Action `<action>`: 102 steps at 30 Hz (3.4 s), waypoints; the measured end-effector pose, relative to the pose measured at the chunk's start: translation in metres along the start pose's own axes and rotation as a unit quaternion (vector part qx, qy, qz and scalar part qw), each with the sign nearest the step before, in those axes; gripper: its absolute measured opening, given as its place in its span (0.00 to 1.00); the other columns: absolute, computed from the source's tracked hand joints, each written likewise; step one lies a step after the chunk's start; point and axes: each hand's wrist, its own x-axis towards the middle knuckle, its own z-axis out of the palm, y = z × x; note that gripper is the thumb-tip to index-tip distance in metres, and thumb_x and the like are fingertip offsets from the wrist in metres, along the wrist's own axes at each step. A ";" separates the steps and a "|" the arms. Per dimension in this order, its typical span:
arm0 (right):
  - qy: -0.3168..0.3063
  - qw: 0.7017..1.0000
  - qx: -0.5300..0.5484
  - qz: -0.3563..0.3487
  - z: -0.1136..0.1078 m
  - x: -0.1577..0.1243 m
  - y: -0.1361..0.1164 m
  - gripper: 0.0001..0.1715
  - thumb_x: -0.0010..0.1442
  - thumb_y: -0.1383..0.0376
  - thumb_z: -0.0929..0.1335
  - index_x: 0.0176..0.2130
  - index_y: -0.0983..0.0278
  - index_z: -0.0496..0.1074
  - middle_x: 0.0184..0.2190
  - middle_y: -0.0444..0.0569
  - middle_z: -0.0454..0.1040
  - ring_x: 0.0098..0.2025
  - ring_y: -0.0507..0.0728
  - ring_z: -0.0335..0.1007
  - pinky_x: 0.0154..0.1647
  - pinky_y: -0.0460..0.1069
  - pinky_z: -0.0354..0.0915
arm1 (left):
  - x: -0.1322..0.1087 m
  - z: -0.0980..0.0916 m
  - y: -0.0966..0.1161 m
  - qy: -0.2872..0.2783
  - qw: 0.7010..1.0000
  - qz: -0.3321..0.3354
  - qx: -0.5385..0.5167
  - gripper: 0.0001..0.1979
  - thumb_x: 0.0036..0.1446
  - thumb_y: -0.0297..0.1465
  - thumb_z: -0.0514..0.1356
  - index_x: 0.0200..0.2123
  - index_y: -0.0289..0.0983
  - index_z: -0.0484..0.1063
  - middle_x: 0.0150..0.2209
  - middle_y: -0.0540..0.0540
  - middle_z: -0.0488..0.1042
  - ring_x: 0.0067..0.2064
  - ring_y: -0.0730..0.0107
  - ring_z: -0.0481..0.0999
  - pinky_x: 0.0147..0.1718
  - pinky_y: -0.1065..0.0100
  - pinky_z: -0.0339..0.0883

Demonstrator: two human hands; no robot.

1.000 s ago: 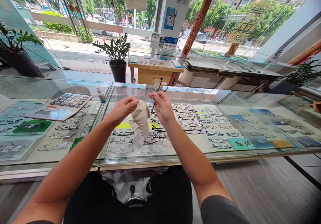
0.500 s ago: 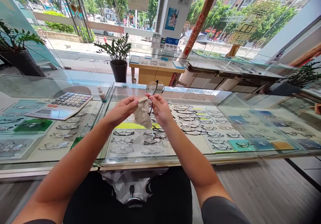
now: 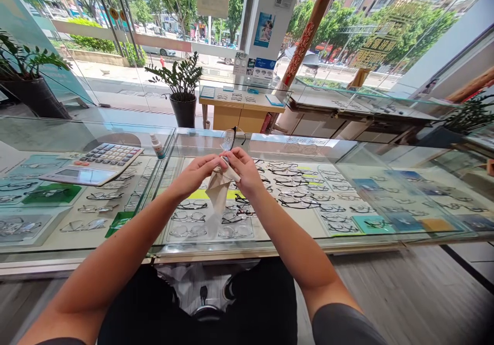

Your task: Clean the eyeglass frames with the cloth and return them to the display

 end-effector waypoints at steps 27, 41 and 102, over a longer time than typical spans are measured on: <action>-0.023 0.998 0.064 0.015 0.004 -0.004 -0.003 0.27 0.47 0.51 0.88 0.33 0.58 0.77 0.41 0.42 0.86 0.36 0.51 0.75 0.39 0.46 0.76 | -0.003 0.019 -0.015 0.033 0.987 -0.102 -0.123 0.33 0.50 0.58 0.79 0.37 0.32 0.82 0.33 0.46 0.78 0.33 0.71 0.73 0.33 0.70 0.64; -0.024 0.998 0.056 0.023 0.004 -0.004 0.003 0.26 0.50 0.51 0.87 0.34 0.58 0.75 0.40 0.43 0.85 0.39 0.52 0.76 0.40 0.46 0.75 | -0.003 0.020 -0.008 0.047 0.995 -0.065 -0.055 0.30 0.46 0.51 0.82 0.40 0.34 0.81 0.33 0.49 0.77 0.33 0.72 0.71 0.33 0.71 0.63; -0.007 1.000 -0.002 -0.014 -0.006 0.002 -0.015 0.19 0.52 0.52 0.84 0.34 0.58 0.79 0.39 0.44 0.84 0.42 0.54 0.76 0.46 0.48 0.73 | 0.008 -0.011 -0.002 0.154 0.988 0.003 0.022 0.38 0.53 0.68 0.69 0.28 0.36 0.75 0.26 0.49 0.73 0.29 0.70 0.67 0.31 0.67 0.61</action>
